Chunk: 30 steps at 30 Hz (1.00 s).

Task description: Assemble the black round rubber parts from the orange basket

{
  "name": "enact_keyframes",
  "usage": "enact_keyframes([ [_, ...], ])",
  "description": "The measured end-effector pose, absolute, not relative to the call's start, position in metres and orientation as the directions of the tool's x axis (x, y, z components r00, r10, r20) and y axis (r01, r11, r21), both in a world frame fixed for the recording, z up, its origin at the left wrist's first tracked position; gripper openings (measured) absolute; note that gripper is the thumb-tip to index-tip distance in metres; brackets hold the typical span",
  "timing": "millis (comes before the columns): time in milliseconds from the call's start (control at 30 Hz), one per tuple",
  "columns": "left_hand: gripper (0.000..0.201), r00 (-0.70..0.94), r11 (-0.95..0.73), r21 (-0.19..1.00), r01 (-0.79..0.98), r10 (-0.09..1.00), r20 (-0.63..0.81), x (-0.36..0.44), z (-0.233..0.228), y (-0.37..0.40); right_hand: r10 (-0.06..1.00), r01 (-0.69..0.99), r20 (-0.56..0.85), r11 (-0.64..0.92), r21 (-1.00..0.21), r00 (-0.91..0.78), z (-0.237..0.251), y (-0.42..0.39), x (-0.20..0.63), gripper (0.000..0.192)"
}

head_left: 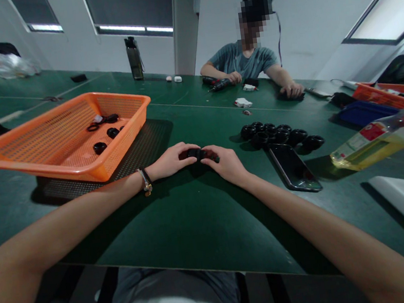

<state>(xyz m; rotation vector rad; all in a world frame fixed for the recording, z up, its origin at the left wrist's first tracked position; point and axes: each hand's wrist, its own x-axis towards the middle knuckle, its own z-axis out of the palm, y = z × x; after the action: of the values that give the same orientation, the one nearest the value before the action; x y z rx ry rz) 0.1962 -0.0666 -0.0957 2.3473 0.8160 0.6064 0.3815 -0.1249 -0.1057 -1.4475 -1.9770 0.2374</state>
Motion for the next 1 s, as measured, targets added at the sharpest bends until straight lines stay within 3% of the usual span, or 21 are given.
enact_keyframes([
  [400,0.035,0.715,-0.662,0.631,0.404,0.659,0.233,0.1964,-0.0946,-0.0675,0.897,0.717,0.408,0.396,-0.574,-0.169,-0.1052,-0.127,0.3811,0.027],
  [1000,0.036,0.71,-0.659,0.625,0.42,0.667,0.226,0.1971,-0.095,-0.0671,0.901,0.742,0.406,0.378,-0.554,-0.156,-0.107,-0.1254,0.3813,0.025],
])
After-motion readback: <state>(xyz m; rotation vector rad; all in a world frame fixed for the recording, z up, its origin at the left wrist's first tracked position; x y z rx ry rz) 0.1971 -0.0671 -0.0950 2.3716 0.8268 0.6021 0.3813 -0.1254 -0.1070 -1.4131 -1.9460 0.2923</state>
